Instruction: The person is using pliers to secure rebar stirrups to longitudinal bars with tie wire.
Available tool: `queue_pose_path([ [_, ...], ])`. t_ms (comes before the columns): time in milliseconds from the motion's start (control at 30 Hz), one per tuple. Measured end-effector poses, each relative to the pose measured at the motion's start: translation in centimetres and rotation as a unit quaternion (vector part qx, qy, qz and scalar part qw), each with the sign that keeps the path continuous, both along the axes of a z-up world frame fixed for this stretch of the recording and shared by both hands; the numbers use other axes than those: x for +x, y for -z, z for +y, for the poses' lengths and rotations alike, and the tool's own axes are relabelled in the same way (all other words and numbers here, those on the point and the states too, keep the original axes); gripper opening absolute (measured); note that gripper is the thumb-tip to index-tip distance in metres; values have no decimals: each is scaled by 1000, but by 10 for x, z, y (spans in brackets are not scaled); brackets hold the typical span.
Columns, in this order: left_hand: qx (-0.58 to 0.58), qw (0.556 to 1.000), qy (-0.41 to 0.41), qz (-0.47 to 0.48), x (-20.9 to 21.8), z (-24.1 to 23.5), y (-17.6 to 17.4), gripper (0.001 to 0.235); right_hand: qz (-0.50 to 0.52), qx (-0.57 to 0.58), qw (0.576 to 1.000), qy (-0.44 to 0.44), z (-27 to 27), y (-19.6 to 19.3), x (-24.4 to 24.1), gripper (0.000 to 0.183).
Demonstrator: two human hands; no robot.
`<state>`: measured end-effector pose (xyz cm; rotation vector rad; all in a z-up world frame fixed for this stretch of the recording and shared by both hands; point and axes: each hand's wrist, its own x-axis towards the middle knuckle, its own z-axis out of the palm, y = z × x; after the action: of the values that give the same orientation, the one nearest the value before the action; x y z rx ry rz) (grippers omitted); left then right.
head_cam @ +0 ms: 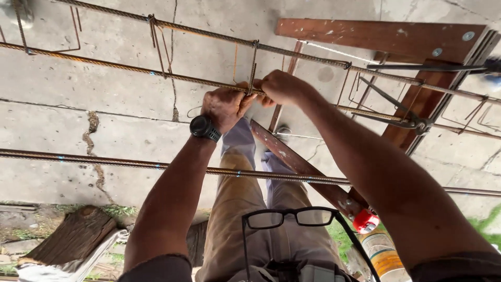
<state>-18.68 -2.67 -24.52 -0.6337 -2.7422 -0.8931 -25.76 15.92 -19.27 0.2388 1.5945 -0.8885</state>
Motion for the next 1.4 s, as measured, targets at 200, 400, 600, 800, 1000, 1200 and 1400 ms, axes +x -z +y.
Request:
queue_pose_path([
  [200,-5,1000,5,10,-3,-4,-16,39,-28,-7,994,107,1,27,-1,31],
  [400,-3,1000,2,-5,-6,-3,-20,37,230,32,951,206,-3,9,22,25],
  [600,22,998,35,-44,2,-8,2,27,603,-80,791,64,-13,-32,64,10],
  [800,47,984,106,-137,-12,-16,-41,28,281,-124,939,154,3,-30,24,21],
  [1000,107,977,109,-150,1,-19,-12,21,1,-109,974,197,9,-21,2,26],
  [1200,76,983,103,-131,-7,-21,-38,23,-63,-108,987,101,9,-19,-4,43],
  [1400,64,997,27,-30,8,-13,4,24,154,-73,985,10,4,4,20,40],
])
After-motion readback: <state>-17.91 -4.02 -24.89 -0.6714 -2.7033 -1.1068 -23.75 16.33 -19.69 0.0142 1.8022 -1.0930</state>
